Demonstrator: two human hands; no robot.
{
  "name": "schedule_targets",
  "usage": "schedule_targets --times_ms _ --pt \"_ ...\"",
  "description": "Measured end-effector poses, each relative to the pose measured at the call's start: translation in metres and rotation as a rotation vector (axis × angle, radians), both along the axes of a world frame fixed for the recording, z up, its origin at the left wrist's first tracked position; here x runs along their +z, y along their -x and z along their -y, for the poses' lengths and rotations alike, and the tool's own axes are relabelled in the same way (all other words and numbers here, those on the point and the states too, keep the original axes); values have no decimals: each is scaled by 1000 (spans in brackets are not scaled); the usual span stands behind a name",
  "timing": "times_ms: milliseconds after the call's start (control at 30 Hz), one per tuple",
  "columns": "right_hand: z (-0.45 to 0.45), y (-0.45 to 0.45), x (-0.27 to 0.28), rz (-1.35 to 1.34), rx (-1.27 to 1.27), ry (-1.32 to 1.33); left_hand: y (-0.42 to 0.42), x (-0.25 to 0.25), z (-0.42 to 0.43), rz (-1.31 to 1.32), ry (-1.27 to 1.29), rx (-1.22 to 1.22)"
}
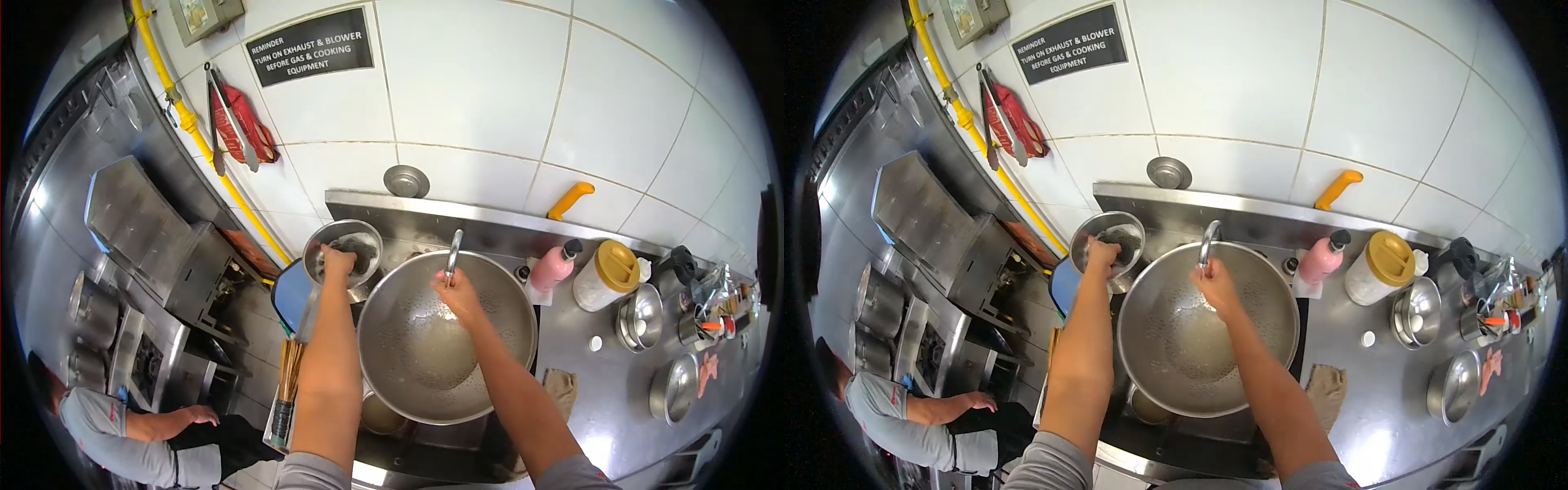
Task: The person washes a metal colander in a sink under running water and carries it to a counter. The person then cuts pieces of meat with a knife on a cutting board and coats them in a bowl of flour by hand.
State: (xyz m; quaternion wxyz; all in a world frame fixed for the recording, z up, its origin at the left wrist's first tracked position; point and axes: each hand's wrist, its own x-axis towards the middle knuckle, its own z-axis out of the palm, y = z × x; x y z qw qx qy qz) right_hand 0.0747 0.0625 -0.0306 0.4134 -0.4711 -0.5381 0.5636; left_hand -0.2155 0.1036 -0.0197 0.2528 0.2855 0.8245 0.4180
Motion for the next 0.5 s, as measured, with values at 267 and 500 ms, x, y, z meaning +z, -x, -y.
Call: schedule_targets --times_ms 267,500 --pt "14 23 32 -277 177 181 7 -3 -6 435 -258 5" --pt "6 24 51 -327 190 182 -51 52 52 563 -594 -84"
